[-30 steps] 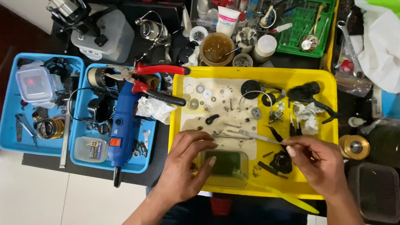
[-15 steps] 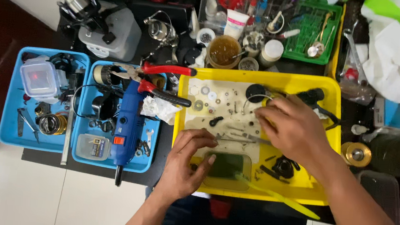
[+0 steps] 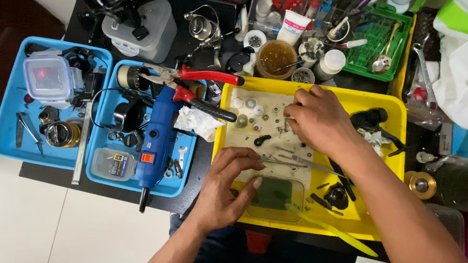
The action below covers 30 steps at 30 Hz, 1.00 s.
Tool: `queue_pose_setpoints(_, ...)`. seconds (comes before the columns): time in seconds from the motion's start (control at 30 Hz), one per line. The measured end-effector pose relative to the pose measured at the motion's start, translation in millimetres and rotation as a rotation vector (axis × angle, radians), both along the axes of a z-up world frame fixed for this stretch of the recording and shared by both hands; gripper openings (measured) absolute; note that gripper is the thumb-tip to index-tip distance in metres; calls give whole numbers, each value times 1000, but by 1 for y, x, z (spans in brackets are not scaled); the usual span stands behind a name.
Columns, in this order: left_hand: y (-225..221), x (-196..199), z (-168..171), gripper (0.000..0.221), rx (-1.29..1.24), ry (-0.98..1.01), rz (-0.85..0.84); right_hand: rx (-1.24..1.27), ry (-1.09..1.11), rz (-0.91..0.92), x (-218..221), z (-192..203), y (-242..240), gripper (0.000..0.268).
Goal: The person cleans small mechanical parts by hand and with a toothbrush. They wipe parts with a tissue, dip them into a small container of liquid, and scrub them with a toothbrush. The person handles various small components, including screws and metal pieces, one at a time.
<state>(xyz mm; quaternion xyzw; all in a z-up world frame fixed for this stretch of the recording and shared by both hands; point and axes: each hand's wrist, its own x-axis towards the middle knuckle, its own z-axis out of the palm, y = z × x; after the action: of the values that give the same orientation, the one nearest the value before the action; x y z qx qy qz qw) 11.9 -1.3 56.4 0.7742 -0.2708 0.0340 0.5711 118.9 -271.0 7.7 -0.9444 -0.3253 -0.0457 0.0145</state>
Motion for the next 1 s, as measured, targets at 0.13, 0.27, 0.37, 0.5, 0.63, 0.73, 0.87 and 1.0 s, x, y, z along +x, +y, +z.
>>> queue_pose_setpoints(0.13, 1, 0, 4, 18, -1, 3, 4, -6, 92, -48, 0, 3, 4, 7)
queue_pose_setpoints(0.27, 2, 0, 3, 17, -15, 20, -1, -20, 102, -40, 0, 5, 4, 5)
queue_pose_setpoints(0.37, 1, 1, 2, 17, -17, 16, -3, -26, 70, -17, 1, 3, 4, 5)
queue_pose_setpoints(0.5, 1, 0, 3, 17, -17, 26, 3, 14, 2, 6, -2, 4, 4, 8)
queue_pose_setpoints(0.63, 1, 1, 2, 16, -16, 29, 3, 53, -23, 17, -3, 8, 4, 11)
queue_pose_setpoints(0.73, 1, 1, 1, 16, -21, 11, 4, 58, -18, 27, -4, 14, 3, 17)
queue_pose_setpoints(0.87, 1, 0, 3, 18, 2, 13, 8, 183, -39, 48, -10, 27, 3, 10)
queue_pose_setpoints(1.0, -3, 0, -9, 15, -47, -4, 105, 202, 102, -86, -38, 53, 10, 10)
